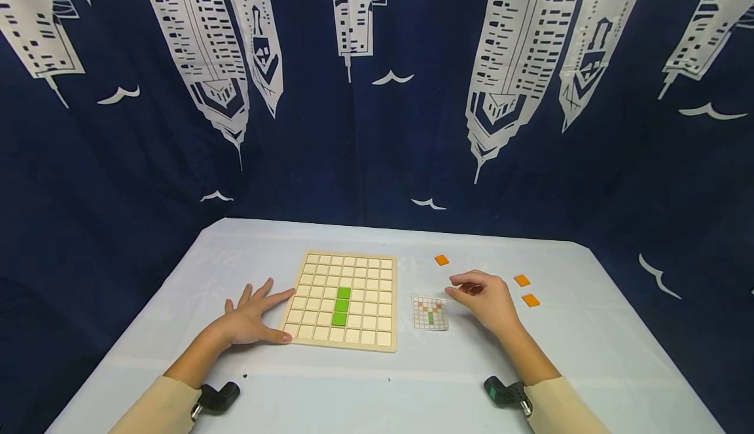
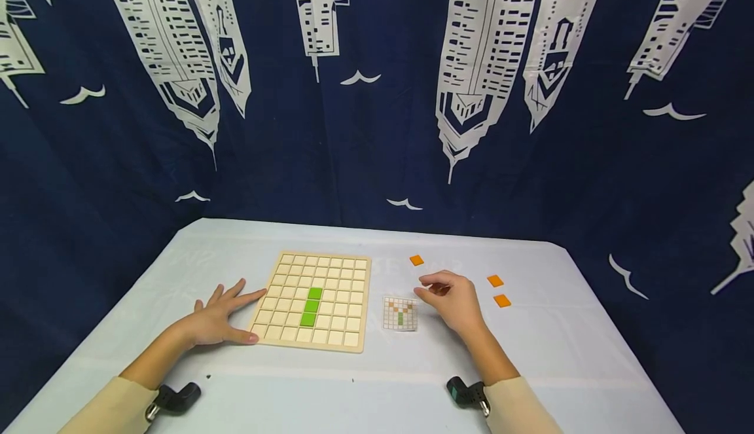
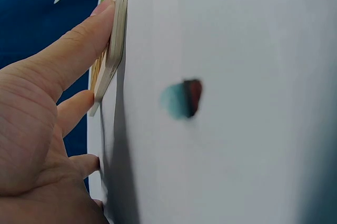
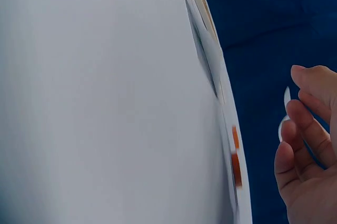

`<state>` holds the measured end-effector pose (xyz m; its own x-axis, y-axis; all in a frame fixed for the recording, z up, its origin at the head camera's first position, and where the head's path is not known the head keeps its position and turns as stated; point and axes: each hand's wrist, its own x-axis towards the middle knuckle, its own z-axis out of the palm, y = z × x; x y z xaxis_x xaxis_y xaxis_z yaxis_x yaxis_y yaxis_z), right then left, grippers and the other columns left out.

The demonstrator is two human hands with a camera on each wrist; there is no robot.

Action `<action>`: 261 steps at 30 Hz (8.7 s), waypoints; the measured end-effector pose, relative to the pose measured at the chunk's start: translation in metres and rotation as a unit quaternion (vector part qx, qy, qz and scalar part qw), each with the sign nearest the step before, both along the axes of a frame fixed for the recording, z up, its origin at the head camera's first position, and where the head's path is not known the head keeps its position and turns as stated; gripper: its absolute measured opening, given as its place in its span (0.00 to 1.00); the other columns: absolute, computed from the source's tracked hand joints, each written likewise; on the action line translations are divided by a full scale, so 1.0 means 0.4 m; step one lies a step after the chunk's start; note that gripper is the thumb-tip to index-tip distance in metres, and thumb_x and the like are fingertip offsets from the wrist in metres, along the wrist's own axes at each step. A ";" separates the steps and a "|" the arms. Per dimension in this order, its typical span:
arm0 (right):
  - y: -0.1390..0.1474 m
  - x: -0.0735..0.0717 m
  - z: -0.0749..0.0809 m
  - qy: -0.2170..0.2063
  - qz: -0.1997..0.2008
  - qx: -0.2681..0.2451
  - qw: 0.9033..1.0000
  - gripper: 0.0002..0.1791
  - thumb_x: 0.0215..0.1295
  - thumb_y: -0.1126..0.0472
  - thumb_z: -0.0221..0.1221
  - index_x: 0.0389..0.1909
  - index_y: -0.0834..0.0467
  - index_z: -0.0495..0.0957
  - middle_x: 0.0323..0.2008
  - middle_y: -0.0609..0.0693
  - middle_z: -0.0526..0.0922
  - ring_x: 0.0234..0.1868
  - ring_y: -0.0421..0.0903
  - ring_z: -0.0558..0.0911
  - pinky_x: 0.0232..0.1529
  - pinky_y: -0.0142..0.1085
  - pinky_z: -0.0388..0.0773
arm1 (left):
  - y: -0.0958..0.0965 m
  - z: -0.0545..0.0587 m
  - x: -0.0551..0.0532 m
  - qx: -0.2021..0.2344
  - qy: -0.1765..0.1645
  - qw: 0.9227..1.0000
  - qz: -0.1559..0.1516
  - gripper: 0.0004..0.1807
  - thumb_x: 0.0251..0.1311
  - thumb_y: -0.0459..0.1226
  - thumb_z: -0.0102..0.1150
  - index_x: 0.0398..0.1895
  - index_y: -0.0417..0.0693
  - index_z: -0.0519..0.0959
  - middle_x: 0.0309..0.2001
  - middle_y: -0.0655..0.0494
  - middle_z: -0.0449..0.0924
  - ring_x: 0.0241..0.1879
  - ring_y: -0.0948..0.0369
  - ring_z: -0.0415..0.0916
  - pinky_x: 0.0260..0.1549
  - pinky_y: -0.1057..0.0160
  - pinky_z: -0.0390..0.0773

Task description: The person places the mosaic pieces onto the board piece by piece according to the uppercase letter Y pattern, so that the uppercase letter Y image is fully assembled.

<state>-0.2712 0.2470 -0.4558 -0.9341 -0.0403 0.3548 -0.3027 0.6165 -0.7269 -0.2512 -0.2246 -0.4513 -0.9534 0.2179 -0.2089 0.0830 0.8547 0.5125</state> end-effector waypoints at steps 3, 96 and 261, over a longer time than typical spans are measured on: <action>0.036 0.012 -0.003 0.011 -0.016 0.000 1.000 0.12 0.56 0.59 0.76 0.41 0.57 0.90 0.36 0.49 0.91 0.32 0.37 0.80 0.35 0.27 0.78 | -0.001 -0.002 0.000 0.002 -0.001 1.000 0.000 0.60 0.36 0.60 0.81 0.78 0.59 0.65 0.81 0.30 0.39 0.77 0.23 0.25 0.62 0.14 0.27; 0.319 0.022 -0.009 -0.205 -0.155 0.104 0.961 0.24 0.58 0.59 0.72 0.50 0.71 0.83 0.42 0.65 0.87 0.41 0.55 0.82 0.33 0.34 0.77 | -0.009 0.000 -0.002 0.012 -0.004 1.000 -0.011 0.60 0.38 0.60 0.81 0.78 0.60 0.64 0.82 0.31 0.38 0.77 0.24 0.24 0.62 0.15 0.26; -0.455 -0.141 0.028 -0.133 0.196 -0.084 0.968 0.15 0.55 0.62 0.75 0.44 0.59 0.90 0.38 0.53 0.91 0.33 0.39 0.85 0.36 0.30 0.83 | -0.004 0.002 0.002 0.003 0.000 1.000 -0.009 0.59 0.38 0.60 0.81 0.78 0.59 0.64 0.81 0.29 0.39 0.77 0.22 0.26 0.61 0.14 0.28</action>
<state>-0.3278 0.0650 -0.4446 -0.9178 -0.3731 0.1357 -0.2777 0.3591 -0.8910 -0.2505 -0.2261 -0.4503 -0.9494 0.2366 -0.2066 0.0991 0.8498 0.5178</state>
